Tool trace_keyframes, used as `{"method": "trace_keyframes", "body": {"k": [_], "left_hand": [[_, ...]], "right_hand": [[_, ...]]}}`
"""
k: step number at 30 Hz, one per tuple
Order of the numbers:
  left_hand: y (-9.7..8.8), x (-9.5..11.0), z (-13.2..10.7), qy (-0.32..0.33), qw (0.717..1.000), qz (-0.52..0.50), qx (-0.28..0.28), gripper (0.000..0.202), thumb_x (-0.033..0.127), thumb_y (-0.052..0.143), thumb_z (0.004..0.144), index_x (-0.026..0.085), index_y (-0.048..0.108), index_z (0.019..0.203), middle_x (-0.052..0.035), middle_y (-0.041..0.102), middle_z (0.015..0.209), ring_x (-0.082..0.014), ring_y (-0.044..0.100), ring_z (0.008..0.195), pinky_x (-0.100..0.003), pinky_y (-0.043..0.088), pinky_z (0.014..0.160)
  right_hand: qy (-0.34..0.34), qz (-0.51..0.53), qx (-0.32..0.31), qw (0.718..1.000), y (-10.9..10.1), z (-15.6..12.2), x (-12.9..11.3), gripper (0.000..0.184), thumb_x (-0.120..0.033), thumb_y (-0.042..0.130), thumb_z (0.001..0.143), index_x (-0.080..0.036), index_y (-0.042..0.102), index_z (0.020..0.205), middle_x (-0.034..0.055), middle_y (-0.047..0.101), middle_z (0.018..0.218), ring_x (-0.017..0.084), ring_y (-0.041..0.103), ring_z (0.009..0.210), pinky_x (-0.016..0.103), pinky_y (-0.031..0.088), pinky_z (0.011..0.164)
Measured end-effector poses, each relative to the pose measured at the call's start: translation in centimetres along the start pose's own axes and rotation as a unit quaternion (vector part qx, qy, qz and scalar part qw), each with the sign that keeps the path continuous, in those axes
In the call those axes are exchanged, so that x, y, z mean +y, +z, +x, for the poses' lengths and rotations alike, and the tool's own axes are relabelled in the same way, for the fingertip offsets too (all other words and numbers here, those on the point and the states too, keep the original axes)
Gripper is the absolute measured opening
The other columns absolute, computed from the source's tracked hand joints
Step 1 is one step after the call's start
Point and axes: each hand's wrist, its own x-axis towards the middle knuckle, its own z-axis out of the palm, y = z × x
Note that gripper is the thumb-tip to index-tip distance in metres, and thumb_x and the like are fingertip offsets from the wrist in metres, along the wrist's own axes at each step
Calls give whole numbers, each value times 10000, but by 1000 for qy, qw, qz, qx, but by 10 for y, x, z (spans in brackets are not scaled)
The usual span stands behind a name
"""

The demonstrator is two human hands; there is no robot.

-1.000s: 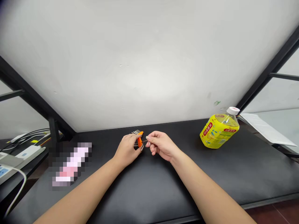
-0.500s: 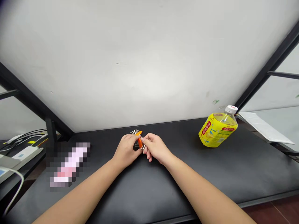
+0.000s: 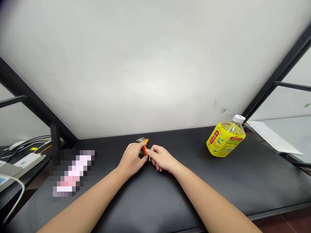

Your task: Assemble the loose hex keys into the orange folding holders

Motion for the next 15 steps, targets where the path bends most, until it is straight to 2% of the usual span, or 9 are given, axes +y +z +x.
{"method": "trace_keyframes", "body": {"k": [2,4,10,15], "left_hand": [[-1,-1,0,-9,1000,6,-4,365,159,683,835,191,591,1186,-74,743,1000,-240,709,924,-456,523,950],[-1,-2,0,-7,1000,14,-6,388,145,675,837,196,582,1210,-73,742,1022,-242,705,946,-451,526,940],[-1,0,-1,-3,999,38,-13,466,139,670,847,198,546,1293,-105,714,1204,-265,683,1077,-437,535,912],[-1,0,-1,1,998,51,-32,451,155,672,862,189,545,1294,-94,719,1183,-267,673,1071,-453,515,927]], "right_hand": [[0,40,-25,999,1,1,1,524,-701,553,909,-195,492,785,-34,596,598,90,538,396,192,430,362],[-11,67,-37,997,0,1,1,519,-686,555,911,-190,503,767,-20,619,624,98,571,418,205,467,399],[19,24,-6,1000,-5,-4,-6,433,-560,623,906,-185,534,709,-73,481,488,41,346,304,165,238,305],[33,51,-31,998,-6,-6,-8,369,-510,604,919,-181,605,753,-70,481,492,43,309,306,181,215,309]]}}
